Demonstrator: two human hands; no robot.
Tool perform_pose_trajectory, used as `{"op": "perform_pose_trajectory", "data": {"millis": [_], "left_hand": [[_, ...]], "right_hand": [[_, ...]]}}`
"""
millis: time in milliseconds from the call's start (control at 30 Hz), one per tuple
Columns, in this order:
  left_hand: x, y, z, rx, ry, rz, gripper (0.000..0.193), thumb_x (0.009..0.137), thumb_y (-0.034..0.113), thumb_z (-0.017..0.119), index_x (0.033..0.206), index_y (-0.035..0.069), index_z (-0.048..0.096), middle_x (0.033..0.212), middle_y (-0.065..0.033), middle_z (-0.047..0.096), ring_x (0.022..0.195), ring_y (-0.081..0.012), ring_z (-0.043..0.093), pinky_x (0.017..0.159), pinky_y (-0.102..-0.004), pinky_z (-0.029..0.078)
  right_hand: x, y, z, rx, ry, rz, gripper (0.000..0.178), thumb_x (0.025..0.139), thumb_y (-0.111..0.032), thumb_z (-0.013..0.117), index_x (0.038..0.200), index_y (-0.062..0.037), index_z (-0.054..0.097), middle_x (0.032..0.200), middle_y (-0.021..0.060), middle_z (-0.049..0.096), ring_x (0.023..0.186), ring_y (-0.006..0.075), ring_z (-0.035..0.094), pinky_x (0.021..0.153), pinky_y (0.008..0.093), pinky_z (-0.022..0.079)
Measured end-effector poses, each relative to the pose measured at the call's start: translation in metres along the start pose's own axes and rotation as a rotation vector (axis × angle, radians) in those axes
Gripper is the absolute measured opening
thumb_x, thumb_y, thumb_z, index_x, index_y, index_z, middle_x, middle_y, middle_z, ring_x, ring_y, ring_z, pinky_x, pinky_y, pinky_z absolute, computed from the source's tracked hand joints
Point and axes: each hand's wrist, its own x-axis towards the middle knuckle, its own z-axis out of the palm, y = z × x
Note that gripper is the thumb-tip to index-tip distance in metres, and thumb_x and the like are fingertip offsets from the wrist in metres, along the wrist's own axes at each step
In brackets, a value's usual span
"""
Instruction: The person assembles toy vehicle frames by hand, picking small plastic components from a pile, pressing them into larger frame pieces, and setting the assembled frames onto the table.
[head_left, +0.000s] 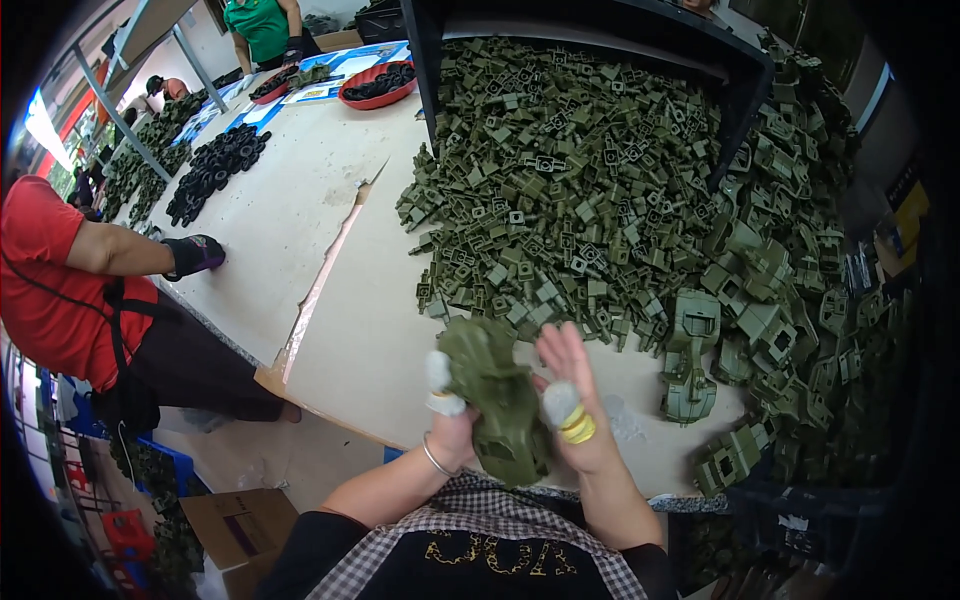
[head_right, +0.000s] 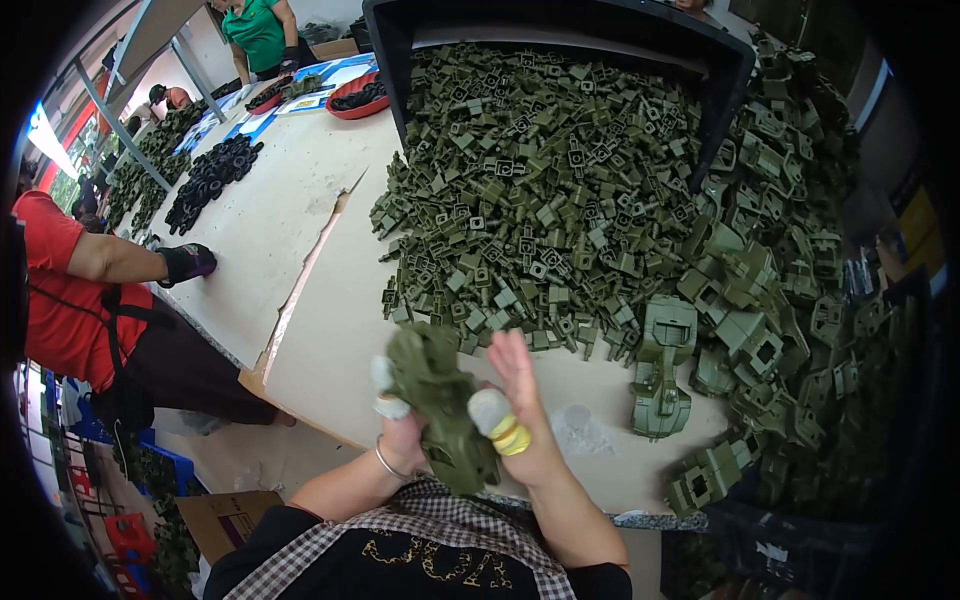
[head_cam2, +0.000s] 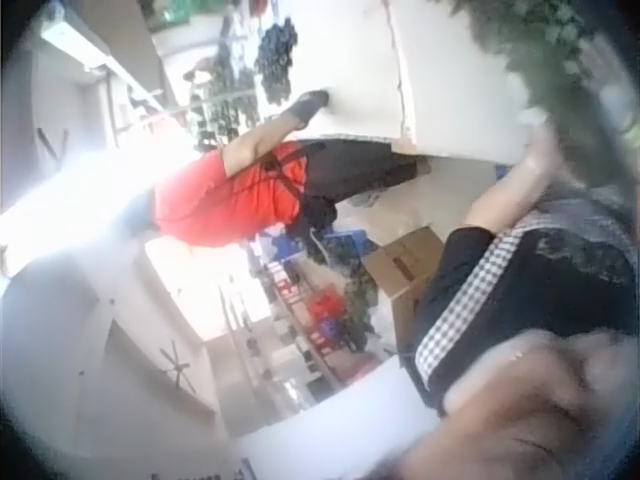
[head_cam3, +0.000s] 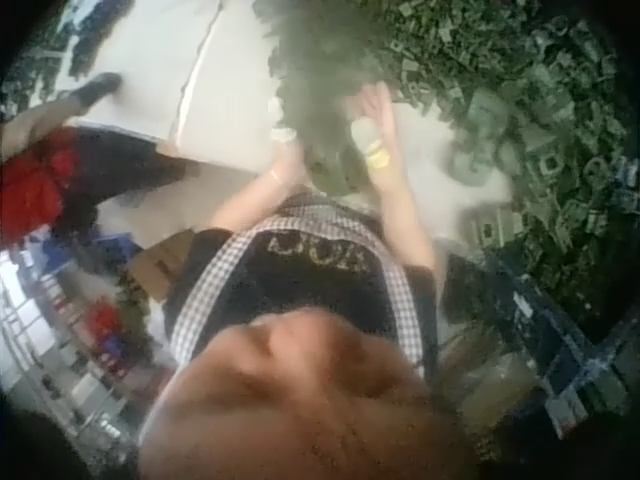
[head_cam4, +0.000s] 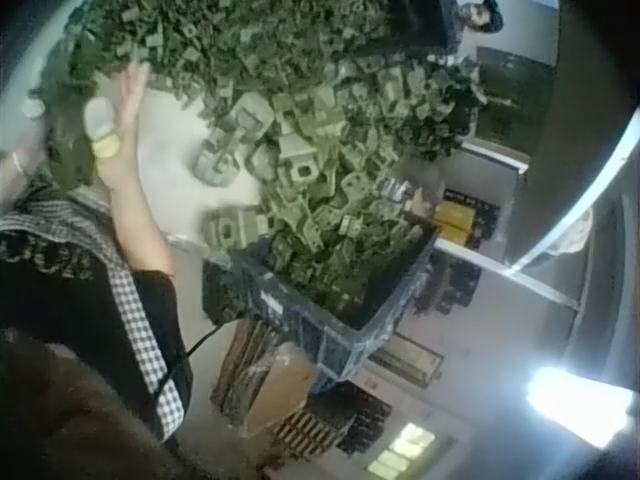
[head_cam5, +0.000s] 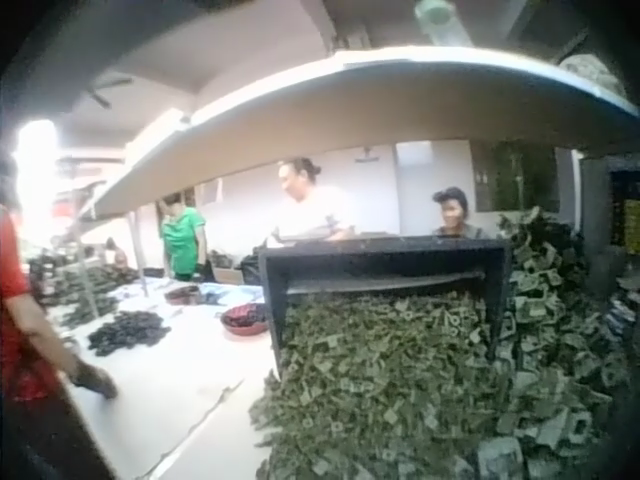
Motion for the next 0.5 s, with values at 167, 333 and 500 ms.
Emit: {"op": "perform_pose_trajectory", "data": {"millis": [167, 333, 500], "left_hand": [[0.003, 0.018, 0.004, 0.263, -0.020, 0.290, 0.070, 0.082, 0.062, 0.039, 0.124, 0.006, 0.041, 0.111, -0.0122, 0.054, 0.096, -0.0242, 0.056, 0.085, -0.0395, 0.046], [0.021, 0.055, 0.023, 0.408, -0.086, 0.580, 0.067, 0.082, 0.058, 0.044, 0.123, 0.006, 0.042, 0.117, -0.0138, 0.051, 0.105, -0.0271, 0.051, 0.091, -0.0389, 0.040], [0.022, 0.093, 0.057, 1.887, -0.671, 0.421, 0.058, 0.080, 0.035, 0.058, 0.125, 0.003, 0.040, 0.122, -0.0164, 0.047, 0.113, -0.0313, 0.045, 0.095, -0.0375, 0.036]], "right_hand": [[-0.037, 0.018, -0.009, 0.292, -0.099, 0.345, 0.084, 0.076, -0.023, 0.067, 0.138, -0.0009, 0.016, 0.135, 0.0146, 0.033, 0.121, 0.0249, 0.038, 0.098, 0.0365, 0.033], [-0.036, 0.018, -0.033, 0.166, -0.034, 0.424, 0.061, 0.076, -0.003, 0.064, 0.131, 0.0008, 0.036, 0.124, 0.0109, 0.048, 0.112, 0.0182, 0.048, 0.094, 0.0300, 0.039], [-0.016, -0.005, -0.066, -0.414, -0.253, 0.415, 0.060, 0.071, -0.008, 0.069, 0.125, -0.0040, 0.044, 0.116, 0.0119, 0.054, 0.106, 0.0208, 0.052, 0.090, 0.0303, 0.041]]}}
